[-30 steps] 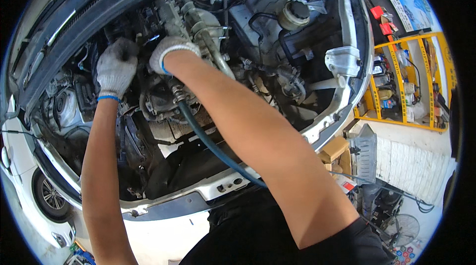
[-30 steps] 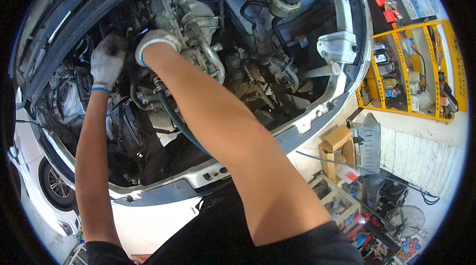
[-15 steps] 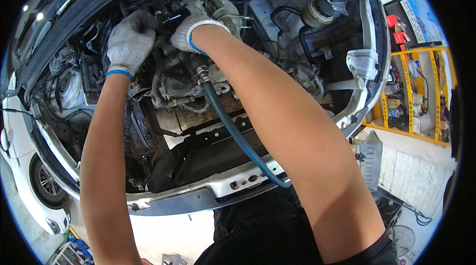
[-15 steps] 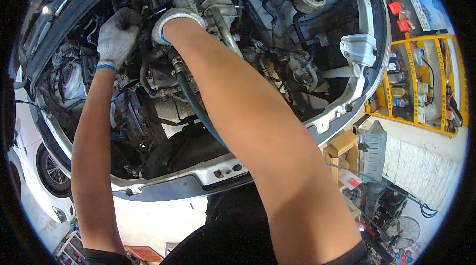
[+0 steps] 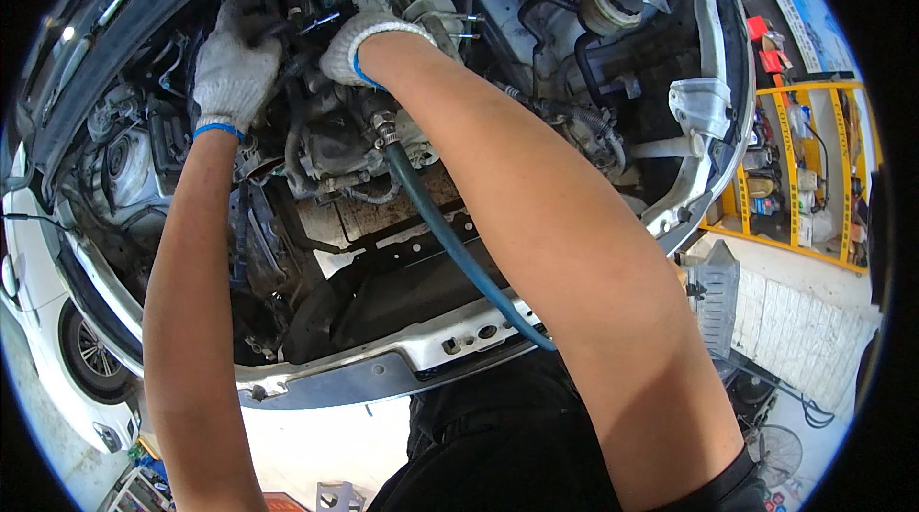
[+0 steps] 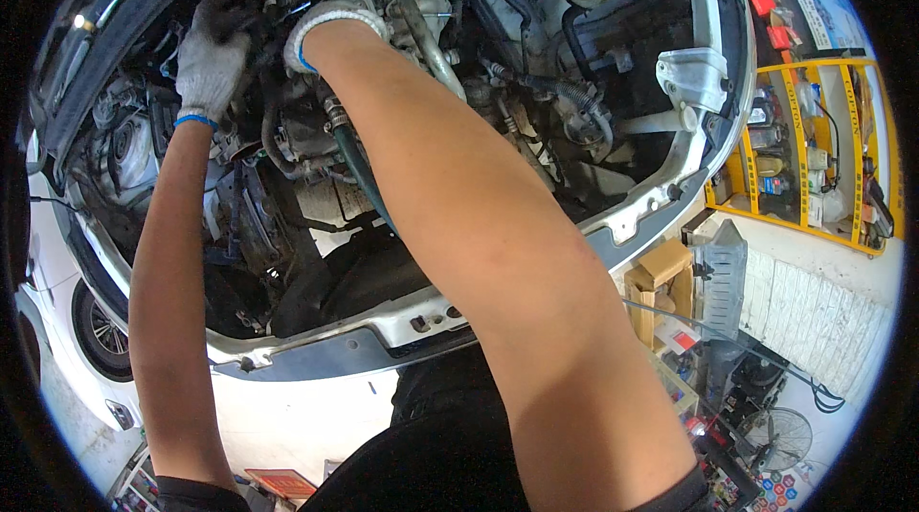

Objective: The person works under the hood of a white car, using a pneumatic impact wrench to remove bolts from the engine bay. They remove a metal bracket and place it aside, then continue using the impact wrench on other components.

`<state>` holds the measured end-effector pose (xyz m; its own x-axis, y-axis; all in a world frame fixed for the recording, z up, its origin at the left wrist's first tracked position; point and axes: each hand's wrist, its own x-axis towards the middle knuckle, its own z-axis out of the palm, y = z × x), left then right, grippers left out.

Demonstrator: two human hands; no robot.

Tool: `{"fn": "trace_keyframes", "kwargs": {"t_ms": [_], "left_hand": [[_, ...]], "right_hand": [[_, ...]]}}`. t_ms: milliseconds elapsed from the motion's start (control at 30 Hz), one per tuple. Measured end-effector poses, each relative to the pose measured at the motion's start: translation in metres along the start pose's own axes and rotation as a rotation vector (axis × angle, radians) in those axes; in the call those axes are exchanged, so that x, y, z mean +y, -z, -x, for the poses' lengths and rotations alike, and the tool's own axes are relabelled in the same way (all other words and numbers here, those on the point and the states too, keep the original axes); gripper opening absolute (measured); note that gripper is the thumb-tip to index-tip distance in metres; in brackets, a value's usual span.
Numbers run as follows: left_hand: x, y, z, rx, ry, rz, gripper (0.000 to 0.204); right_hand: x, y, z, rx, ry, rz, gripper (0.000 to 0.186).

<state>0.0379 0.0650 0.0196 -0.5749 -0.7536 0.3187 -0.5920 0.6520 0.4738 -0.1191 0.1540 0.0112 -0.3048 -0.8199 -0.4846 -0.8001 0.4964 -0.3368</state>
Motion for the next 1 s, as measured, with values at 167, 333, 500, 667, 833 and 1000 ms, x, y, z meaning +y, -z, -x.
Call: {"fn": "trace_keyframes", "kwargs": {"t_ms": [167, 333, 500, 667, 833, 1000], "left_hand": [[-0.004, -0.002, 0.0, 0.01, -0.023, -0.033, 0.056], [0.005, -0.002, -0.002, -0.016, -0.004, 0.03, 0.056], [-0.009, 0.0, -0.001, 0.011, -0.023, 0.014, 0.056], [0.003, 0.0, 0.0, 0.005, 0.019, -0.023, 0.054], [0.004, 0.002, -0.001, -0.023, -0.014, -0.032, 0.051], [0.01, -0.001, 0.0, 0.03, -0.062, -0.024, 0.048]], "right_hand": [[-0.005, 0.008, 0.021, 0.042, -0.033, -0.059, 0.043], [0.008, -0.004, -0.012, 0.016, 0.055, 0.075, 0.042], [-0.003, 0.002, 0.003, 0.0, 0.018, 0.013, 0.043], [-0.004, 0.013, 0.02, -0.008, -0.075, -0.096, 0.047], [-0.003, 0.012, 0.011, -0.039, -0.082, -0.04, 0.047], [0.009, -0.001, -0.002, -0.006, -0.024, 0.017, 0.048]]}}
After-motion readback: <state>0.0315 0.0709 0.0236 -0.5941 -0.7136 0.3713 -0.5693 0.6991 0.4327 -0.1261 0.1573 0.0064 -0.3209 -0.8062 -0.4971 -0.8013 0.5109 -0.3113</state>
